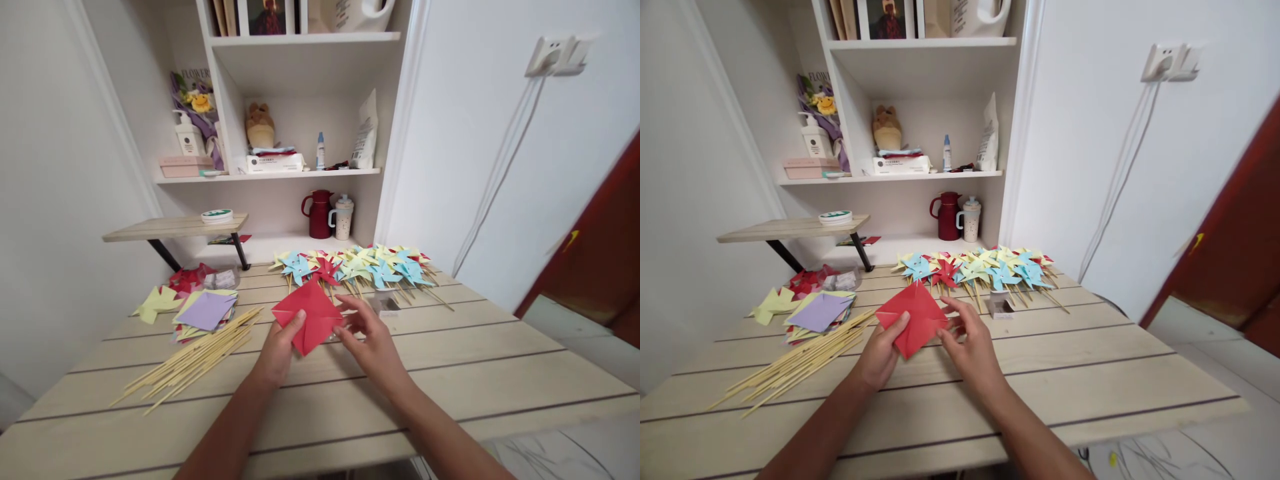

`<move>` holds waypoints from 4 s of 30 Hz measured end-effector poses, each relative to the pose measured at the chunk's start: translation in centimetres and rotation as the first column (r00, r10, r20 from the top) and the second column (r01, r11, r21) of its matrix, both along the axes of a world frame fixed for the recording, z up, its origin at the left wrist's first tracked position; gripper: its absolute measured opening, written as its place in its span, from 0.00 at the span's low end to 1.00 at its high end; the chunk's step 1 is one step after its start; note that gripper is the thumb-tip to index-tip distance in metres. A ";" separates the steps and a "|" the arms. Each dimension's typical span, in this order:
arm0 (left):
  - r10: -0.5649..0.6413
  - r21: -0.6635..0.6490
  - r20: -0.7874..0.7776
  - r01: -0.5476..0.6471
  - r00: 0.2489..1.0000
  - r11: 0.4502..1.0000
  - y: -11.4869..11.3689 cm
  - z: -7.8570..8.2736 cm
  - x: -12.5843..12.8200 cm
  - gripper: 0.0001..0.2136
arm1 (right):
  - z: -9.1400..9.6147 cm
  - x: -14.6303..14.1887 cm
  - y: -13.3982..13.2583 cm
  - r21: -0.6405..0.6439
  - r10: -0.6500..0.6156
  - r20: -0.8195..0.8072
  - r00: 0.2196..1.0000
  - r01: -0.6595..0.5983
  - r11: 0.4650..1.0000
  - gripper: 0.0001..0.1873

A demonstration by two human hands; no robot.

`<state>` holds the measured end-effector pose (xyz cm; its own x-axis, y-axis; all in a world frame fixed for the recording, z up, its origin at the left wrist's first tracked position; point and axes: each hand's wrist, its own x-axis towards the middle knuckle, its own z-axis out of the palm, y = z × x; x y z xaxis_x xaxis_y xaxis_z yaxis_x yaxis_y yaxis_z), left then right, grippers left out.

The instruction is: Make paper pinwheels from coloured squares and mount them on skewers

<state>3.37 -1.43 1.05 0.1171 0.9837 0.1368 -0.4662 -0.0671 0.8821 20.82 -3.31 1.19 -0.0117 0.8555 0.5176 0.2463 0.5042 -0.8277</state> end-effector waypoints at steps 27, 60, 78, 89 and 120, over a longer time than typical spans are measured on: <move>-0.147 -0.042 0.136 0.153 0.980 0.987 0.3 0.1 -0.2 0.12 | -1.1 0.0 0.3 0.548 -0.338 0.318 0.886 0.120 0.828 0.08; -0.217 -0.068 0.228 0.238 0.949 0.969 0.0 0.6 0.1 0.15 | -0.4 -0.4 -0.1 0.486 -0.241 0.218 0.946 0.108 0.867 0.07; -0.176 -0.076 0.241 0.199 0.954 0.977 0.2 0.5 -0.1 0.15 | -0.3 -0.5 -0.2 0.475 -0.277 0.253 0.927 0.131 0.870 0.17; -0.227 -0.077 0.261 0.255 0.938 0.964 0.1 0.5 -0.1 0.17 | -0.7 -0.6 0.2 0.552 -0.358 0.297 0.885 0.147 0.821 0.07; -0.286 0.007 0.044 0.286 0.957 0.958 -0.5 0.1 0.6 0.14 | -0.4 -1.0 0.7 0.348 -0.317 0.125 0.940 0.258 0.901 0.07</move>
<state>3.92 -1.94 1.14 0.3871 0.9100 0.1484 -0.5045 0.0743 0.8602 19.82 -2.61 0.74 0.0944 0.6223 0.7771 0.5460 0.6203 -0.5631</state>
